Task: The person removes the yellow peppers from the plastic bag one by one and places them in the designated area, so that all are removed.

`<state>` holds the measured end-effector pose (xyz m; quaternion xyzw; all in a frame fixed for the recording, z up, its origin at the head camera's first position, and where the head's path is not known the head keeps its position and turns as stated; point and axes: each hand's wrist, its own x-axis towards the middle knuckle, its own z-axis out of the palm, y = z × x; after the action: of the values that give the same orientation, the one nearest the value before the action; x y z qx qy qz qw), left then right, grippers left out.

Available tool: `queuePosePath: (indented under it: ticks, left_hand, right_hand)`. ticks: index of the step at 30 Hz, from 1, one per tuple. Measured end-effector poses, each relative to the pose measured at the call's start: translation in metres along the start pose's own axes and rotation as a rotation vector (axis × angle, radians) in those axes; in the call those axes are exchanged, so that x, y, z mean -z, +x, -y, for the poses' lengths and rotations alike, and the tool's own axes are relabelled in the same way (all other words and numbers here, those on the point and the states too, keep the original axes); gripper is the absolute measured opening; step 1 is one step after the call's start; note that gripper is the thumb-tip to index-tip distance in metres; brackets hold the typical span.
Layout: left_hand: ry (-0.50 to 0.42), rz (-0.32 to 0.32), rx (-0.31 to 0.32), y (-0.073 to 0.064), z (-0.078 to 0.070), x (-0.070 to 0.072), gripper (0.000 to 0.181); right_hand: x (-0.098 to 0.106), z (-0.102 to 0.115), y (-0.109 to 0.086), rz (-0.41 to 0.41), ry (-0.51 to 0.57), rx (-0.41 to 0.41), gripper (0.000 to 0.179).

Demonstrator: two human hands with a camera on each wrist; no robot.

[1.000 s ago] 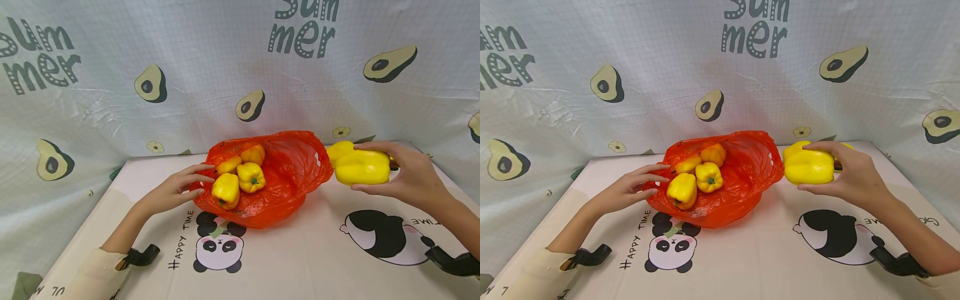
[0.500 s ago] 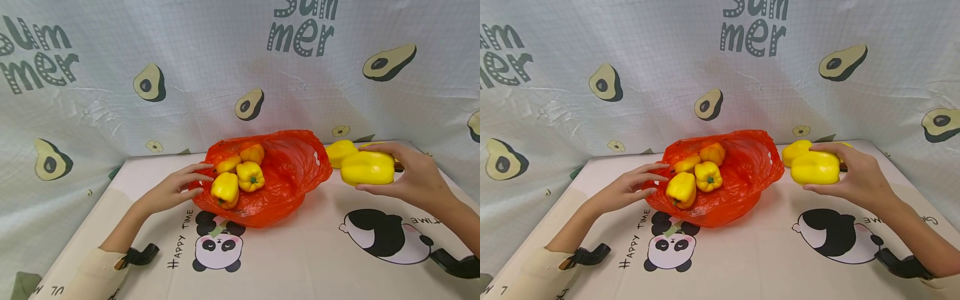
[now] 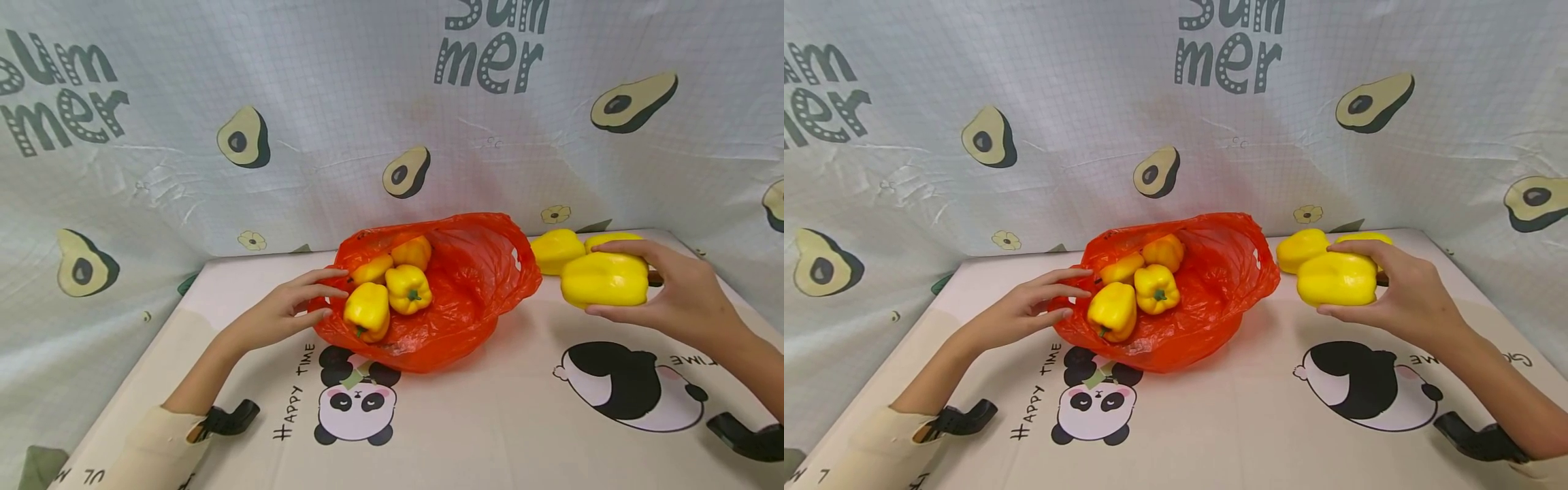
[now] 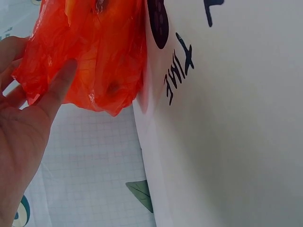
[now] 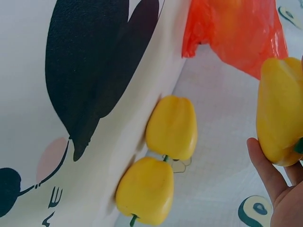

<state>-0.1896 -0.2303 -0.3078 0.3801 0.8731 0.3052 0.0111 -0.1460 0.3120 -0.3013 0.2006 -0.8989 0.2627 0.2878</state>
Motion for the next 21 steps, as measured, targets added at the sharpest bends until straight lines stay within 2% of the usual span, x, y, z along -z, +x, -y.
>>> queuePosePath:
  ticks: [9, 18, 21]
  left_hand:
    - [-0.003, -0.001, -0.006, 0.000, 0.000, 0.000, 0.031]
    - [-0.017, -0.001, -0.002, 0.000, -0.001, 0.000, 0.031]
    - [-0.021, -0.001, -0.003, 0.000, 0.000, 0.000, 0.030]
  right_hand:
    - [0.002, -0.006, -0.002, -0.002, -0.012, -0.028, 0.090]
    - [0.007, -0.024, 0.002, -0.020, -0.009, -0.036, 0.091]
    - [0.010, -0.032, 0.003, -0.008, -0.020, -0.094, 0.087]
